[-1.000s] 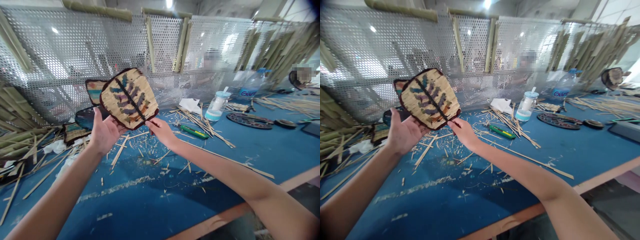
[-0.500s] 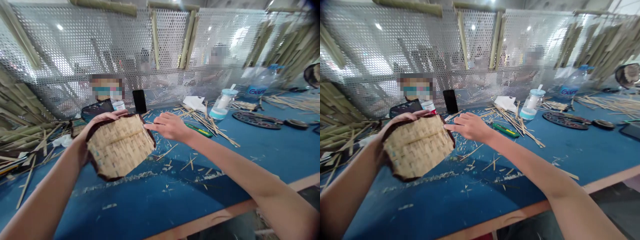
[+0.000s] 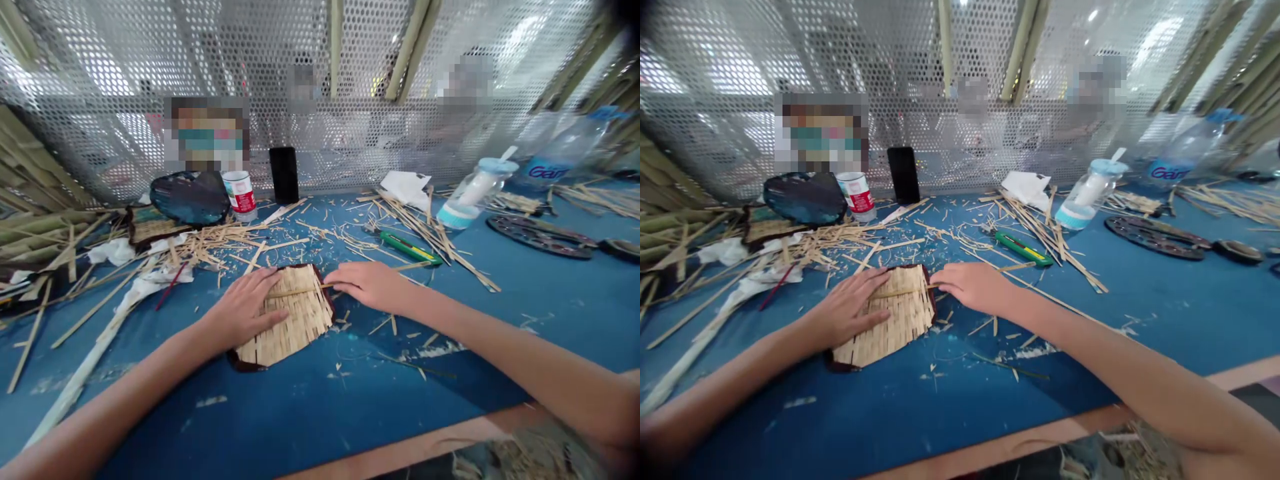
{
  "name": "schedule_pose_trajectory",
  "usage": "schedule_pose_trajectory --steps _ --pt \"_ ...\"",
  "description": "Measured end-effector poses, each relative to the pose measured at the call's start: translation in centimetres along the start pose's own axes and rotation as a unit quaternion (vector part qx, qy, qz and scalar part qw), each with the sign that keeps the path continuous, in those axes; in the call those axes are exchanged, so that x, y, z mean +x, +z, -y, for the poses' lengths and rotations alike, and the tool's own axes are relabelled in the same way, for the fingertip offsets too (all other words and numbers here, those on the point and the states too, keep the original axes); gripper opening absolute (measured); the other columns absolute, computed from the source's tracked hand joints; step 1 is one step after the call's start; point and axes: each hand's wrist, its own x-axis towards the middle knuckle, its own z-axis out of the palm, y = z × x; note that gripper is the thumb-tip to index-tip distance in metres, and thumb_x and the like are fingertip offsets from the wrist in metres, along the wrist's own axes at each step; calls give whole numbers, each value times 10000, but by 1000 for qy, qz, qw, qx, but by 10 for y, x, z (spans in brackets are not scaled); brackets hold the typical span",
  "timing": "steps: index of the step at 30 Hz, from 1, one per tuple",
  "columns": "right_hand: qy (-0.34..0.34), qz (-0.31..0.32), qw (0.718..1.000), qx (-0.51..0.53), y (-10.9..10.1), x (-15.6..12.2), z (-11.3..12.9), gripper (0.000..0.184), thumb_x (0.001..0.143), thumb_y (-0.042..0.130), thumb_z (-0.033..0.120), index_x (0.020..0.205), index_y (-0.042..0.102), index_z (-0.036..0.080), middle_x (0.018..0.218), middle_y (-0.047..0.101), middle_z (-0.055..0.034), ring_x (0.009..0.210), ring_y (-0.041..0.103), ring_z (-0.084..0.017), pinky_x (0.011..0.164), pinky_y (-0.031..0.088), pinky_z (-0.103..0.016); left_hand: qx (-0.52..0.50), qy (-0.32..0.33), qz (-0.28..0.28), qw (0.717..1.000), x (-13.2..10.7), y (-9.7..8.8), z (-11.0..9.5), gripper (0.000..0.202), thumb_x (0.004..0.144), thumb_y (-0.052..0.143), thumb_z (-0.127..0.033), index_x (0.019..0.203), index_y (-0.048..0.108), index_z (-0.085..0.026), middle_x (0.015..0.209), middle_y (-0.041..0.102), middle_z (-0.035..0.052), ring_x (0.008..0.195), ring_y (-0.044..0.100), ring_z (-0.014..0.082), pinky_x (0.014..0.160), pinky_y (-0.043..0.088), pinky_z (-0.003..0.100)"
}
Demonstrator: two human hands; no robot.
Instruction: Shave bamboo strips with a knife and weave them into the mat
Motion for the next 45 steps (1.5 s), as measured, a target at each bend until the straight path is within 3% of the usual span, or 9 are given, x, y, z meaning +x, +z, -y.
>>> schedule_pose_trajectory --steps 6,10,13,15,20,25,31,37,45 --pt "5 33 999 13 -11 -20 -41 267 980 447 296 1131 660 238 1088 692 -63 987 615 -193 859 450 -340 63 36 5 997 0 2 10 606 941 413 -557 1406 439 -170 1490 394 165 1373 319 348 1110 214 587" --pt "-23 70 997 -36 -23 -19 -49 273 973 446 294 1105 670 209 998 688 -77 922 591 -215 837 424 -374 82 121 31 989 9 -11 0 370 1002 364 -386 1272 569 -237 1336 559 87 1244 476 260 1052 345 466" --pt "-5 56 995 -85 -31 -13 -38 229 935 514 288 1073 686 226 1069 648 -88 971 561 -242 867 393 -405 95 183 60 977 21 -19 0 324 1010 356 -297 1194 612 -220 1211 628 65 1104 571 204 965 435 350" --pt "-15 42 996 -79 -29 -3 -21 245 919 550 299 1119 675 235 1111 623 -87 1007 542 -244 884 383 -399 118 211 68 968 30 -23 1 295 1001 379 -273 1140 631 -208 1144 640 77 1012 603 214 874 477 337" --pt "-87 44 994 -42 1 32 20 235 955 504 319 1044 668 176 998 626 -69 902 533 -213 797 385 -351 203 294 85 930 45 -29 -3 216 894 473 -47 987 637 -151 929 654 74 819 612 229 672 468 316" --pt "-70 21 997 -26 23 45 24 216 959 448 198 928 652 137 910 604 -73 849 500 -195 758 372 -321 271 403 94 869 52 -35 -1 209 876 488 -31 970 635 -147 883 659 71 738 615 216 510 393 311" --pt "-111 15 993 -33 19 44 18 235 961 418 192 890 633 130 890 605 -81 806 477 -192 752 366 -324 318 517 70 792 57 -37 10 295 932 387 -42 1066 643 -101 899 677 104 723 614 222 481 385 346" --pt "-90 11 996 23 24 47 18 151 942 484 222 902 609 148 912 598 -54 826 471 -178 769 354 -305 321 546 50 773 61 -31 16 279 934 423 -80 1109 640 -79 889 681 107 721 625 213 493 439 326" --pt "-53 15 993 -105 17 42 32 145 924 454 162 919 598 145 909 599 -62 837 474 -199 720 268 -353 327 566 25 756 65 -32 12 276 918 421 -62 1011 678 -98 864 692 101 717 641 220 562 493 320"
